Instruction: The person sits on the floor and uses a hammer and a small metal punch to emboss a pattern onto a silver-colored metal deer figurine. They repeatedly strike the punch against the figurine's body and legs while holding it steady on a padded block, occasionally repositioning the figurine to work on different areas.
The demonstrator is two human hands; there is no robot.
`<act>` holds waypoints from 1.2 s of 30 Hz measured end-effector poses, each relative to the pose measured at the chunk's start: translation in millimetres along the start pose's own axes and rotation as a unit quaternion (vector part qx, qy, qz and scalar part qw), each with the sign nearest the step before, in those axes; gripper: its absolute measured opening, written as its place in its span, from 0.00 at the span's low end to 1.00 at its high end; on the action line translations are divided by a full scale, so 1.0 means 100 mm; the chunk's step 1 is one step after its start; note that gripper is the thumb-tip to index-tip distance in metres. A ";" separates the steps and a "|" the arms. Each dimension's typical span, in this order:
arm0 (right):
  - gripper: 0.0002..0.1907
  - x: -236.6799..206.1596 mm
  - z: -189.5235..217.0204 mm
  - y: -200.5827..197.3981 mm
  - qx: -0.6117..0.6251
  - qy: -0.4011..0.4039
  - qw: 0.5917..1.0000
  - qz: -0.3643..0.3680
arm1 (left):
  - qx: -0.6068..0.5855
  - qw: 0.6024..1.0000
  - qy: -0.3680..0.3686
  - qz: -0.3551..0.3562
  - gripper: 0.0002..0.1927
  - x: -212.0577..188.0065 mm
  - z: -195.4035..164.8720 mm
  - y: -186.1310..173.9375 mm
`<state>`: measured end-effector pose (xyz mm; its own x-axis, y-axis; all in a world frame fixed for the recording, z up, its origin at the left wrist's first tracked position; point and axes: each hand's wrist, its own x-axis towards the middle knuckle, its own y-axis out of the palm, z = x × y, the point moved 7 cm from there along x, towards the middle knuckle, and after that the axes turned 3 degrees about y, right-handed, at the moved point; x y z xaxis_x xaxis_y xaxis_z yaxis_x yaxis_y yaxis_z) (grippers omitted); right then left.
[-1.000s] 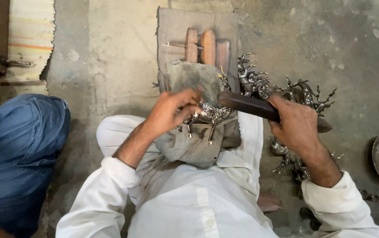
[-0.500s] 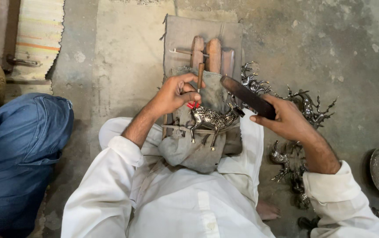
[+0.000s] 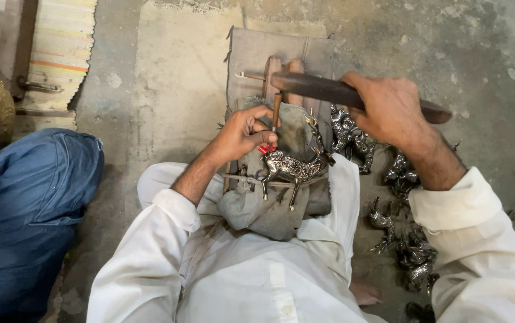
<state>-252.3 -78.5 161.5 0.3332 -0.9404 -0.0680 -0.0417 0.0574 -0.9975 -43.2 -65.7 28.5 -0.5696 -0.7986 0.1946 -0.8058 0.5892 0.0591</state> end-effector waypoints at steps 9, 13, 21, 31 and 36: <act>0.23 0.06 0.13 -0.10 -0.065 -0.019 0.998 0.001 | 0.029 0.999 0.003 -0.028 0.11 -0.06 0.03 0.01; 0.20 0.04 0.01 -0.10 0.057 0.049 0.997 0.008 | 0.062 0.996 0.017 -0.054 0.12 -0.11 -0.01 -0.01; 0.19 -0.08 0.04 -0.25 0.104 0.063 0.991 -0.050 | 0.163 0.983 0.019 -0.084 0.12 -0.20 -0.10 -0.01; 0.20 -0.24 0.25 -0.33 -0.028 -0.030 0.997 -0.059 | 0.200 0.973 0.053 -0.105 0.13 -0.29 -0.14 0.02; 0.15 -0.31 0.09 -0.30 0.053 0.075 0.994 -0.065 | 0.204 0.971 0.035 -0.123 0.15 -0.33 -0.11 0.03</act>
<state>-252.8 -48.3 193.5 0.1854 -0.9810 0.0576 0.0939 -0.0406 -0.9948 -25.2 -36.1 33.3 -0.3511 -0.8900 0.2909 -0.9211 0.2724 -0.2782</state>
